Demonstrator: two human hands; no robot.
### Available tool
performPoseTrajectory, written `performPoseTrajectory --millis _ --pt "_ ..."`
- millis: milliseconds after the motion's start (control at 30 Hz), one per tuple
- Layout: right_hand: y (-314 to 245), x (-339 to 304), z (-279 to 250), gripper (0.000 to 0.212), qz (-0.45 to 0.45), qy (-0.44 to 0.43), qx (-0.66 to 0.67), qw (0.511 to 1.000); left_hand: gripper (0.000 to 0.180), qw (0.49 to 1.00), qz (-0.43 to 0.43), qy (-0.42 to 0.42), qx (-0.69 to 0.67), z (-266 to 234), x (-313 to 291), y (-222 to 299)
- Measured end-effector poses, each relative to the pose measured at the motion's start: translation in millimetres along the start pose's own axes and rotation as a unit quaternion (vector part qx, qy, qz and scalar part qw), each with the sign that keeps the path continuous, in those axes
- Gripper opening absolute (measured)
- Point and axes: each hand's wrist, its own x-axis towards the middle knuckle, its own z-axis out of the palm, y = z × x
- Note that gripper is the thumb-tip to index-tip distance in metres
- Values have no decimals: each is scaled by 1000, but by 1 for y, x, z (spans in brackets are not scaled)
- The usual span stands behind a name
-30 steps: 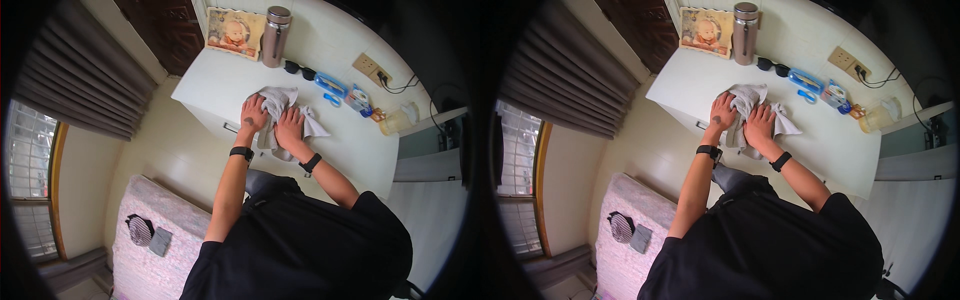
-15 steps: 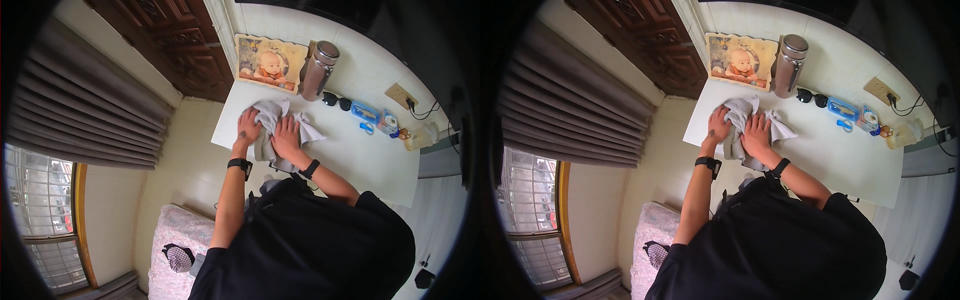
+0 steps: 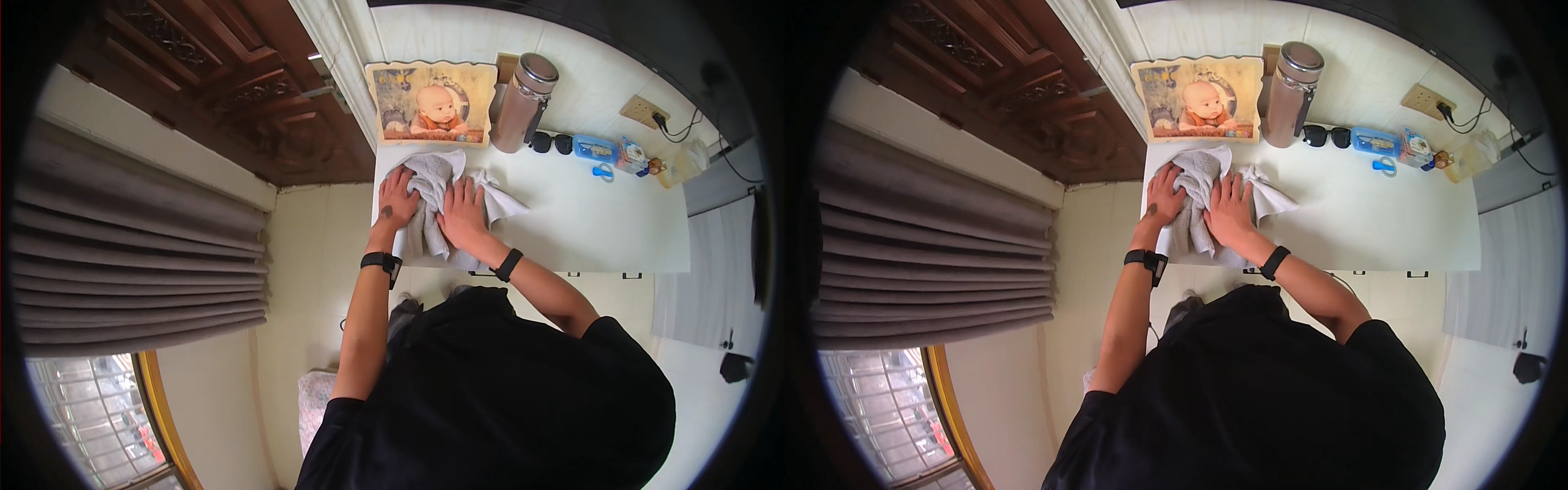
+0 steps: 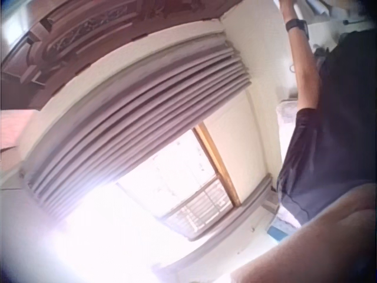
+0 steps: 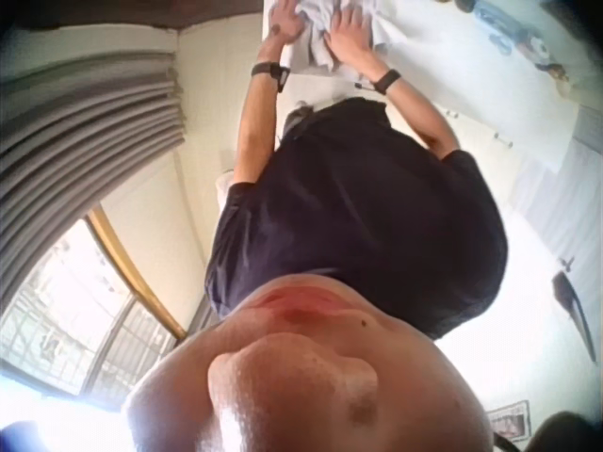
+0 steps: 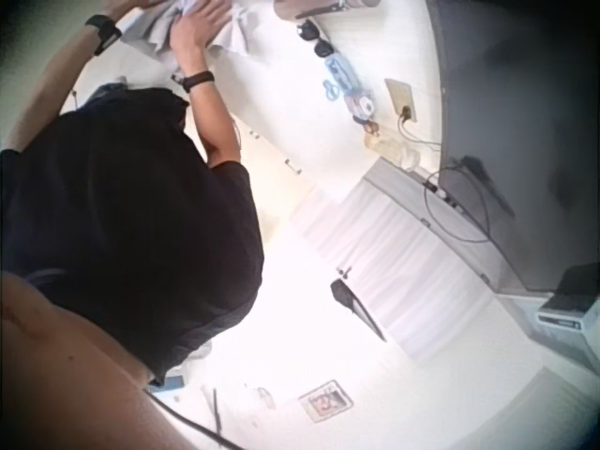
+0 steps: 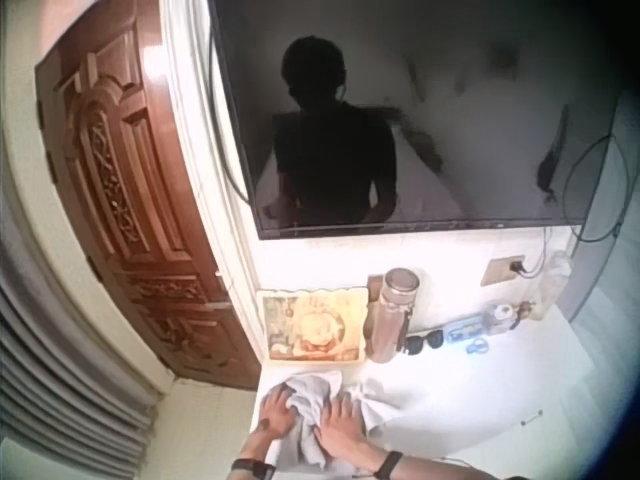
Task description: The person wipes various surfaces in a bedroom using a cloth, including the wall, a white cabinet top, a wooden door, a window frame and sill, and a curtain.
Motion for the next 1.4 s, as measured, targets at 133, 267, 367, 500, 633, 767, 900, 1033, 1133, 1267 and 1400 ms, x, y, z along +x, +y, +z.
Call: performPoseTrajectory --millis 133,267,367,500,633,767,900,1033,1133,1267,1400 --pt "-17 3 1 74 52 -11 -16 998 54 999 18 -31 -17 -2 2 -4" --pt "-32 9 5 74 82 -11 -34 996 56 997 14 -67 -35 -12 -6 -11" --pt "-39 7 3 73 101 -8 -50 994 59 997 34 -61 -29 -21 -36 -21" --pt "-59 -5 -3 74 49 -48 -42 997 59 987 117 11 -112 -37 -102 -34" --pt "-107 -37 -23 76 42 -43 -30 998 58 980 117 9 -160 -59 -144 -41" --pt "-134 -55 -20 75 68 -14 9 998 63 970 136 1 -203 -65 -146 -50" --pt "-131 -58 -19 74 66 3 50 997 64 979 113 -31 -164 -64 -140 -49" --pt "-124 -65 -11 71 43 62 81 994 64 987 75 -23 -137 -58 -141 -47" --pt "-116 -71 -3 70 28 59 109 992 66 994 67 4 -88 -48 -146 -50" --pt "-77 -101 3 65 6 68 162 984 62 993 54 -6 106 -33 -156 -2" --pt "-6 -152 9 64 3 99 181 978 74 981 65 -68 171 17 -179 66"
